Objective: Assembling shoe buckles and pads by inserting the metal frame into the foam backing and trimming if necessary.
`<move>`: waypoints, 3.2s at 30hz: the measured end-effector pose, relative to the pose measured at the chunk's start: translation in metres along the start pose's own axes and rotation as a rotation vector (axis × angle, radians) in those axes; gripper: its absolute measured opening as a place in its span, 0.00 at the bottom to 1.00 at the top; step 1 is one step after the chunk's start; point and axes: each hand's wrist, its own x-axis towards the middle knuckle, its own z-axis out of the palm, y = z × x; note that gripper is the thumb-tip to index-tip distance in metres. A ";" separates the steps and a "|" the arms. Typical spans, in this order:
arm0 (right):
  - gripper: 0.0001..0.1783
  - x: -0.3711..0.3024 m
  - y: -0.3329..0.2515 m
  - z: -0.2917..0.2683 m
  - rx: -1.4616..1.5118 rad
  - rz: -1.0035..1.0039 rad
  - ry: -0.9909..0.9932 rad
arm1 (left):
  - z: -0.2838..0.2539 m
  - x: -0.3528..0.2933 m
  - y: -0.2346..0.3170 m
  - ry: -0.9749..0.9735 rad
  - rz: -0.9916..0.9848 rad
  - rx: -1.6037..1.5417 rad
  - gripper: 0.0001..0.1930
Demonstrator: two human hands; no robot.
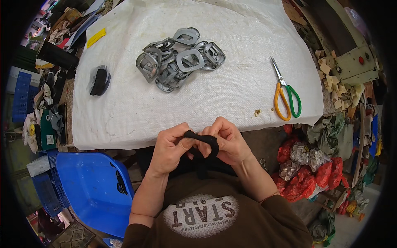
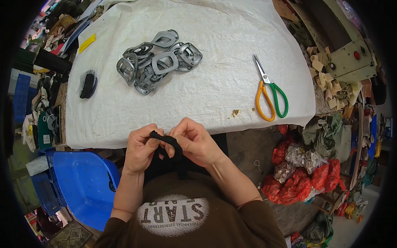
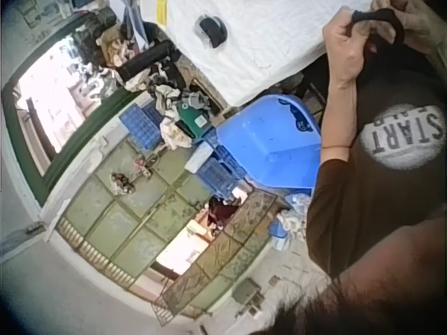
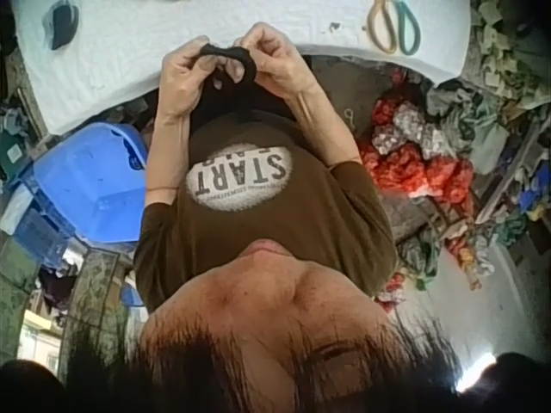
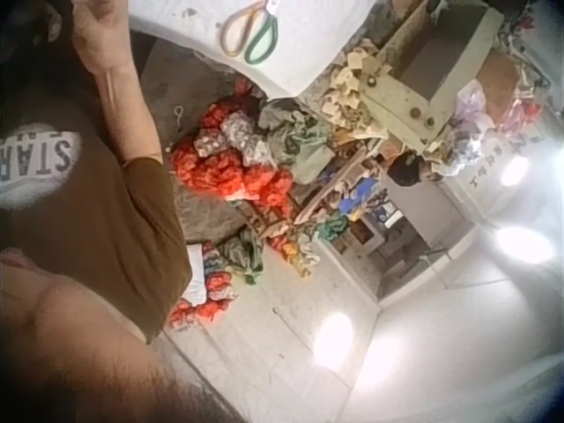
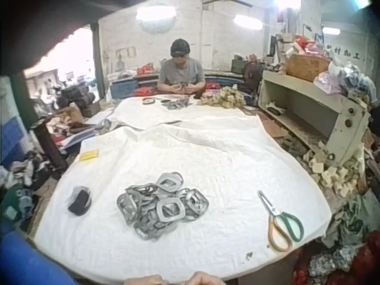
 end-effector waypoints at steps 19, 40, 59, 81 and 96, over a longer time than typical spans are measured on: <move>0.07 0.002 0.005 0.012 0.009 -0.049 0.144 | -0.006 0.002 0.000 -0.025 0.103 0.029 0.14; 0.09 -0.008 -0.011 0.010 -0.347 0.038 0.111 | 0.001 -0.003 0.011 0.082 0.322 0.534 0.11; 0.08 -0.005 0.000 0.029 -0.055 -0.003 0.367 | 0.014 -0.003 0.013 0.129 0.606 0.808 0.05; 0.09 -0.005 0.018 0.016 -1.031 -0.448 0.340 | 0.028 -0.006 0.003 0.270 0.309 0.574 0.10; 0.08 -0.005 0.021 0.013 -0.890 -0.559 0.259 | 0.026 -0.008 0.013 0.226 0.323 0.499 0.08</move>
